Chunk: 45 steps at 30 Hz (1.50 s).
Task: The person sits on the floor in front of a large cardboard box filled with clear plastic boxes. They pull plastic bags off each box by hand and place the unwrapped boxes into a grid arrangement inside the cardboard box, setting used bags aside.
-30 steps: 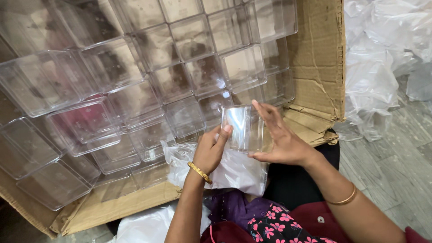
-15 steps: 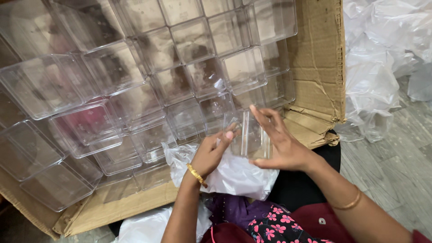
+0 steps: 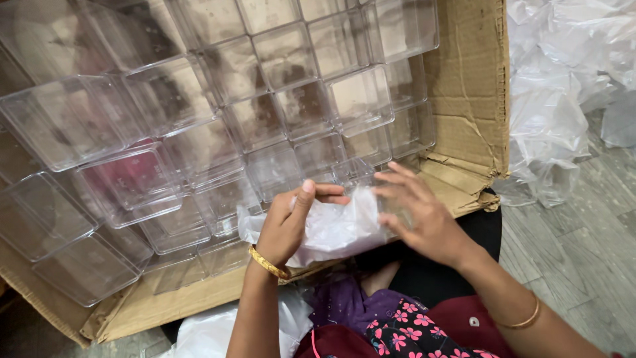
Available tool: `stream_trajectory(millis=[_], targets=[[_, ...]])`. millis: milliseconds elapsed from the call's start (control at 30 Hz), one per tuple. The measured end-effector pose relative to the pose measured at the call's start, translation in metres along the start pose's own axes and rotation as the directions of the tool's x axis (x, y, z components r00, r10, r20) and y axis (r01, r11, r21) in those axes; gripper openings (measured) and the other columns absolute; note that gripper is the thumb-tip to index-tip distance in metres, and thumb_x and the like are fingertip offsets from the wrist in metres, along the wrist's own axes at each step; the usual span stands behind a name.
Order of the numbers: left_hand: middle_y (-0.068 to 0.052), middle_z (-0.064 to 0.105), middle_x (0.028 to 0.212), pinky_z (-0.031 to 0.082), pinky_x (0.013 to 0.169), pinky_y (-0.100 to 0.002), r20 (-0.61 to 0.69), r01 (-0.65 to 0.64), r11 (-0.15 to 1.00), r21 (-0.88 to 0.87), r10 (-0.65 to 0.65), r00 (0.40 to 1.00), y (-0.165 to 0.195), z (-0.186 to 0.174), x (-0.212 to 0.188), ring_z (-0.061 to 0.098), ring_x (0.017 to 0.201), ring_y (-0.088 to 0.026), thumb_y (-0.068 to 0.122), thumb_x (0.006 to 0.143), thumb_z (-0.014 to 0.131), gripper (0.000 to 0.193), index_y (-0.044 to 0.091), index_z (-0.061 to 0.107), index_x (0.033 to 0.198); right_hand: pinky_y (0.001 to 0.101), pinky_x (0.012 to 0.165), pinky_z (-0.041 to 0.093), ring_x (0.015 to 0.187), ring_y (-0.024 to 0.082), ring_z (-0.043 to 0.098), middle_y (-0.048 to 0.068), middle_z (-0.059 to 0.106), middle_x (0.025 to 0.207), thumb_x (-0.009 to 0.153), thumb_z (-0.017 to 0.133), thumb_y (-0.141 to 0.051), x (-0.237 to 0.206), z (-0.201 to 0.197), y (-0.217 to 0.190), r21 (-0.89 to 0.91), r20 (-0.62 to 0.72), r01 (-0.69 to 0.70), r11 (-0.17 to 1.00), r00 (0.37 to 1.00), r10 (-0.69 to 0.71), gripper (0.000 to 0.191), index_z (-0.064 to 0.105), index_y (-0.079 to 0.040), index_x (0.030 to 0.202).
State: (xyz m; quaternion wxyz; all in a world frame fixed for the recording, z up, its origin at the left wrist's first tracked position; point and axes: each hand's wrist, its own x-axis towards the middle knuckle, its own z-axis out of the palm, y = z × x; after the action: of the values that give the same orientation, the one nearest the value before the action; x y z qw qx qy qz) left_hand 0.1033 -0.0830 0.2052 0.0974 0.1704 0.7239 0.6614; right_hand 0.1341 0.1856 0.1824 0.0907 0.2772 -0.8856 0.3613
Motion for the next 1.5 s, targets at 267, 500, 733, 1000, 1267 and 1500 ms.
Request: stream_trajectory(millis=[267, 500, 733, 1000, 1267, 1500], targets=[[-0.013, 0.081, 0.108, 0.056, 0.096, -0.033, 0.031, -0.075, 0.995, 0.073, 0.073, 0.997, 0.067, 0.006, -0.023, 0.077, 0.104, -0.02, 0.042, 0.11, 0.033, 0.063, -0.004, 0.075, 0.115, 0.0355, 0.118, 0.037, 0.142, 0.023, 0.049, 0.01, 0.052, 0.152, 0.098, 0.067, -0.041, 0.032, -0.027, -0.059, 0.892, 0.197, -0.145, 0.429, 0.977, -0.08, 0.075, 0.037, -0.007, 0.158], [-0.01, 0.084, 0.092, 0.058, 0.086, -0.031, -0.062, 0.121, 0.986, 0.116, -0.115, 0.991, 0.114, 0.001, -0.079, 0.078, 0.09, -0.019, 0.042, 0.108, 0.03, 0.065, -0.002, 0.078, 0.108, 0.0278, 0.08, 0.052, 0.088, 0.012, 0.063, 0.007, 0.069, 0.095, 0.09, 0.081, -0.011, 0.0, -0.002, -0.096, 0.775, 0.5, -0.53, 0.345, 0.847, 0.18, 0.032, 0.069, 0.007, 0.115], [-0.013, 0.082, 0.093, 0.06, 0.08, -0.03, -0.068, 0.32, 0.92, -0.224, -0.343, 0.937, 0.055, 0.01, -0.064, 0.076, 0.085, -0.018, 0.044, 0.104, 0.038, 0.06, -0.002, 0.077, 0.107, 0.0229, 0.074, 0.052, 0.082, 0.007, 0.063, 0.002, 0.071, 0.09, 0.09, 0.076, -0.009, -0.023, 0.029, -0.065, 0.801, 0.437, -0.53, 0.279, 0.835, 0.334, 0.02, 0.07, 0.003, 0.104], [-0.009, 0.081, 0.107, 0.057, 0.086, -0.028, -0.081, 0.181, 0.936, -0.301, -0.214, 0.973, -0.024, 0.019, -0.053, 0.071, 0.094, -0.012, 0.013, 0.091, 0.075, 0.02, -0.003, 0.074, 0.103, 0.023, 0.074, 0.055, 0.08, 0.006, 0.066, 0.002, 0.076, 0.089, 0.094, 0.069, -0.013, -0.027, 0.038, -0.044, 0.671, 0.274, -0.566, 0.479, 0.79, 0.549, 0.021, 0.076, 0.003, 0.105], [0.003, 0.058, 0.079, 0.04, 0.066, -0.024, 0.053, 0.271, 0.9, -0.341, -0.269, 0.962, -0.057, 0.035, -0.051, 0.049, 0.072, -0.006, 0.029, 0.1, 0.065, 0.022, 0.007, 0.068, 0.1, 0.023, 0.078, 0.053, 0.087, 0.006, 0.066, 0.004, 0.076, 0.097, 0.101, 0.062, -0.02, -0.042, 0.054, -0.021, 0.771, 0.039, -0.333, 0.543, 0.876, 0.481, 0.03, 0.073, 0.005, 0.114], [-0.004, 0.061, 0.076, 0.044, 0.069, -0.028, 0.138, 0.206, 0.717, -0.666, -0.153, 0.979, -0.062, 0.014, -0.043, 0.055, 0.073, -0.013, 0.037, 0.098, 0.068, 0.032, 0.011, 0.058, 0.083, 0.0255, 0.066, 0.052, 0.074, 0.013, 0.065, 0.014, 0.072, 0.088, 0.106, 0.068, -0.02, -0.089, 0.053, 0.03, 0.898, 0.432, -0.39, -0.203, 0.87, 0.239, 0.031, 0.069, 0.01, 0.095]])
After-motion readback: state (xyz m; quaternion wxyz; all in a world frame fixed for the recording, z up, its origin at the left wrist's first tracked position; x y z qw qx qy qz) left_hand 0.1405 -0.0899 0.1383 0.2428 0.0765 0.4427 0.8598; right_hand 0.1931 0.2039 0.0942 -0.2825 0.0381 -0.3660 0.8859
